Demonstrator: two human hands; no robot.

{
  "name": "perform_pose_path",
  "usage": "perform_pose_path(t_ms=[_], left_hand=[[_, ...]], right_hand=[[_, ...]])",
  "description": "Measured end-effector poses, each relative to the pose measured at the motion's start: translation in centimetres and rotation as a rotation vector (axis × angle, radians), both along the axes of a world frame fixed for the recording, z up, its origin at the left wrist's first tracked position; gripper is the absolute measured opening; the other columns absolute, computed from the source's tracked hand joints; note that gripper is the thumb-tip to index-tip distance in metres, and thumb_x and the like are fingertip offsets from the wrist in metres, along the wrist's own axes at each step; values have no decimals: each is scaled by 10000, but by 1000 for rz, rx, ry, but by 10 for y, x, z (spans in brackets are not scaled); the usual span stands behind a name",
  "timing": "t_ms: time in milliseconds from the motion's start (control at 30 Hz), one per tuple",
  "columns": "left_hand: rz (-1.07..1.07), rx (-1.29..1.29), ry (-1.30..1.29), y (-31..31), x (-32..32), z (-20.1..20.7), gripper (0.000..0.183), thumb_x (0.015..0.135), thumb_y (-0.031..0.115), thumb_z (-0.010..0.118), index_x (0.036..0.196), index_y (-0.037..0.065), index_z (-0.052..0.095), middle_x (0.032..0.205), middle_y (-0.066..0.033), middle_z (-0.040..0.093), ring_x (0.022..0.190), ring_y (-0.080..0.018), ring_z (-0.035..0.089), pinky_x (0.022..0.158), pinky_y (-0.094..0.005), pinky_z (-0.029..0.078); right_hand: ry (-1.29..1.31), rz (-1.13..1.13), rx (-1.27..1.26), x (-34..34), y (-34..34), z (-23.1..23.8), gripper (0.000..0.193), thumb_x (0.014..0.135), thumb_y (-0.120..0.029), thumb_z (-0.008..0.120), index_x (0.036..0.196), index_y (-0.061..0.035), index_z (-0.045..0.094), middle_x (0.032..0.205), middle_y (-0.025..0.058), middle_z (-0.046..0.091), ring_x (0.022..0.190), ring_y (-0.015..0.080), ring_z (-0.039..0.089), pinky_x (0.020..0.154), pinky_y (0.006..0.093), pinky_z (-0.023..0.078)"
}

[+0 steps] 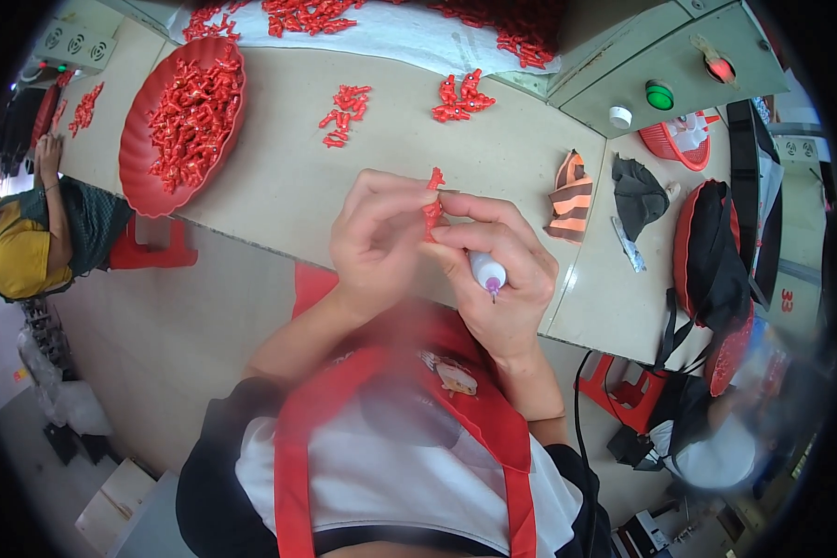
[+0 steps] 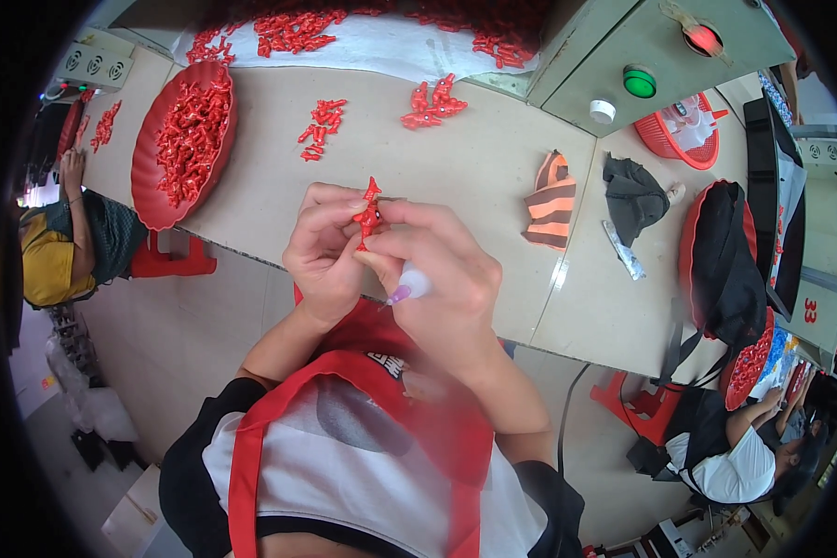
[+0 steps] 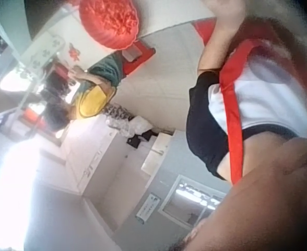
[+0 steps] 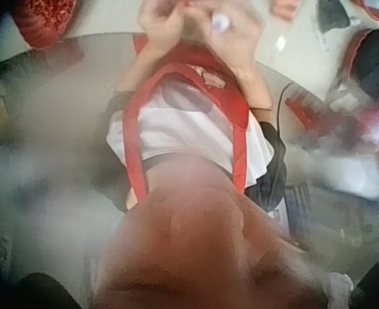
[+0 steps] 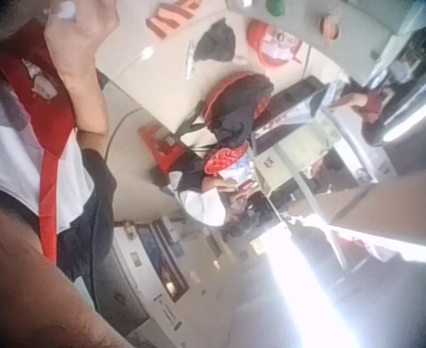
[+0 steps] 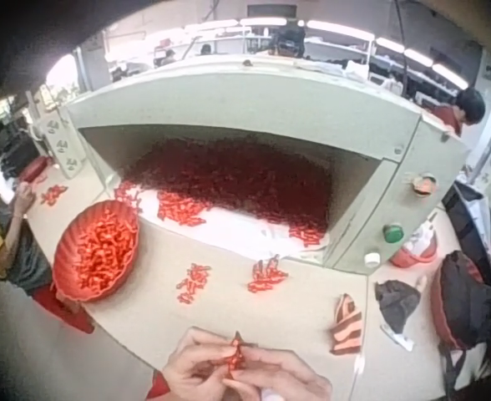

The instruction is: The person assembles small red plastic toy parts by hand, joining them together with glue from a glue bottle.

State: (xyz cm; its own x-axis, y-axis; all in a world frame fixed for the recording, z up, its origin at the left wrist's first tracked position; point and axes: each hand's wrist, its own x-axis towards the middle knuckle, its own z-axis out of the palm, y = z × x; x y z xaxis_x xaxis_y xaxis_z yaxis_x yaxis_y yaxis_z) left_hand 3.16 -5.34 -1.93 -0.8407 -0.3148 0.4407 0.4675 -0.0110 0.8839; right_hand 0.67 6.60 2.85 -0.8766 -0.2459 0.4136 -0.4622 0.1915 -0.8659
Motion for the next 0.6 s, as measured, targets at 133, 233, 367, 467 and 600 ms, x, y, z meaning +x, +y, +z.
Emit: perform_pose_path(t_ms=[133,233,367,467,600], left_hand=[[6,2,-16,0,0,-1,337,718,-160,554,1007,11,575,968,-101,496,868,-176,564,737,-271,508],[10,6,-20,0,0,-2,341,715,-160,559,1009,11,575,968,-101,498,865,-177,567,744,-276,512],[7,-34,-39,-1,1,-2,358,707,-165,558,1020,7,569,979,-105,493,893,-190,570,765,-291,517],[-47,-9,-44,1,0,5,350,731,-149,527,1055,-18,549,1002,-117,478,940,-214,564,795,-315,511],[-255,67,-82,-6,0,6,359,795,-56,481,1153,-73,454,1045,-135,423,996,-242,526,865,-359,462]], right_hand=[[4,-7,-6,-1,-1,-4,132,657,35,687,752,-42,637,883,102,630,671,189,633,527,268,511],[-9,-5,-11,-1,-1,-2,130,657,26,696,752,-40,637,876,104,632,675,193,634,530,269,511],[-9,1,-36,-3,-1,-5,134,654,20,706,753,-35,636,864,109,635,687,199,636,542,273,513],[-25,-10,-53,-5,1,-6,140,648,21,712,752,-31,635,855,110,635,684,200,635,549,275,513],[-67,-13,-23,-7,8,-2,148,642,22,719,752,-27,633,847,105,634,680,191,630,558,274,509]])
